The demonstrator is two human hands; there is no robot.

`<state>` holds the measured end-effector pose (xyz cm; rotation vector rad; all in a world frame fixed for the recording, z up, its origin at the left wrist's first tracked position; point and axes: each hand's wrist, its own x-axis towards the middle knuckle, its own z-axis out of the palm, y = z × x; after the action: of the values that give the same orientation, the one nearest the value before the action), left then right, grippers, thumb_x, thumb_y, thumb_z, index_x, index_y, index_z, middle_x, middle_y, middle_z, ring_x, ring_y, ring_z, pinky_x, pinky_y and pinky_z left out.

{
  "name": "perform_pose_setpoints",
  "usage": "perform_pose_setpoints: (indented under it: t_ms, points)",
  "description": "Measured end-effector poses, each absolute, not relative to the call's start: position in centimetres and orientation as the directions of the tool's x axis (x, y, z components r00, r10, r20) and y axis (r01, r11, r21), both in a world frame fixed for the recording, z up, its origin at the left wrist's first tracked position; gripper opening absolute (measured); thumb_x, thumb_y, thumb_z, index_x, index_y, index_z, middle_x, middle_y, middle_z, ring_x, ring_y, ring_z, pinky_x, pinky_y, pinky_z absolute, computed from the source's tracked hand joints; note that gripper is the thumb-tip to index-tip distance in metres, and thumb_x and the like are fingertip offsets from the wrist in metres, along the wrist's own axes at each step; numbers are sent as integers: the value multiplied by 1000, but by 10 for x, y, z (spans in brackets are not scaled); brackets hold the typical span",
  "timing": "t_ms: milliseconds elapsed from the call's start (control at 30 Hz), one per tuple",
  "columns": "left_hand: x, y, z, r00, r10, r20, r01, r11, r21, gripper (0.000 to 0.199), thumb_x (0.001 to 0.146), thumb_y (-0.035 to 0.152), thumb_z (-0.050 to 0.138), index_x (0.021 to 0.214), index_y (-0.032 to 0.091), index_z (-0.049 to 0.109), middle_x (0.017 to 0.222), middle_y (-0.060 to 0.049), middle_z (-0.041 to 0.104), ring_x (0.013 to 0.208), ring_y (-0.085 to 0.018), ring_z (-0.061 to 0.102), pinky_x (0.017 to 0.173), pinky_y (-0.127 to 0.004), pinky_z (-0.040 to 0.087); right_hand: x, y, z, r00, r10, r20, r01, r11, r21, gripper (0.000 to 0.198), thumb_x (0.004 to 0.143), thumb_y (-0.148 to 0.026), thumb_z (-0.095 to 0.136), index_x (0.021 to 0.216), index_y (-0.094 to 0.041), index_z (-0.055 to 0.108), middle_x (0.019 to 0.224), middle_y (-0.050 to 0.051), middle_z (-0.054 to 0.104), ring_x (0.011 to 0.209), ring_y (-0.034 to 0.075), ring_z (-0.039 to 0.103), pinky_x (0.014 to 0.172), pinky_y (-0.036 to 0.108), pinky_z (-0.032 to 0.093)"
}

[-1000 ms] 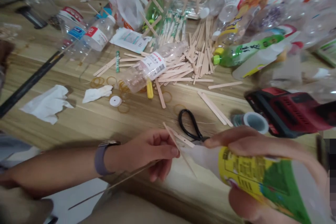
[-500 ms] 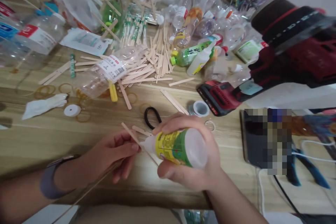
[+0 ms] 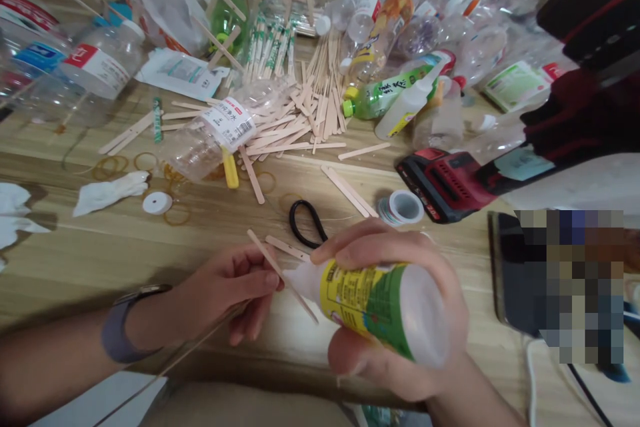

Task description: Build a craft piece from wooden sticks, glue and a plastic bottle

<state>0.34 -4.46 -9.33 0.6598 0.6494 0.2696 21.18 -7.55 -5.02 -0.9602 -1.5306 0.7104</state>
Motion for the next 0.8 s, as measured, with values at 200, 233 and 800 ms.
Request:
perform_pose_setpoints:
  t_ms: [200, 233, 800]
  points:
    - [3, -44, -92, 764, 422, -488, -17, 769, 639, 35, 78, 50, 70, 79, 19, 53, 48, 5, 61, 36, -7, 47, 35, -15, 36, 209, -75, -45, -43, 880, 474, 262, 467, -844, 37, 71, -49, 81, 95, -26, 67, 76, 4, 69, 64, 24, 67, 53, 38, 52]
    - [3, -44, -92, 765, 422, -487, -16, 768, 641, 34, 78, 49, 70, 79, 19, 53, 48, 5, 61, 36, -7, 47, 35, -15, 36, 208, -75, -45, -41, 879, 475, 266, 468, -843, 36, 71, -50, 80, 95, -26, 66, 74, 4, 68, 64, 24, 67, 53, 38, 52]
    - [4, -43, -94, 782, 416, -463, -50, 784, 619, 33, 77, 46, 71, 79, 19, 52, 48, 5, 62, 35, -6, 48, 34, -14, 37, 206, -80, -40, -67, 908, 414, 291, 415, -862, 26, 76, -38, 78, 97, -28, 67, 83, 4, 72, 73, 23, 68, 60, 37, 55]
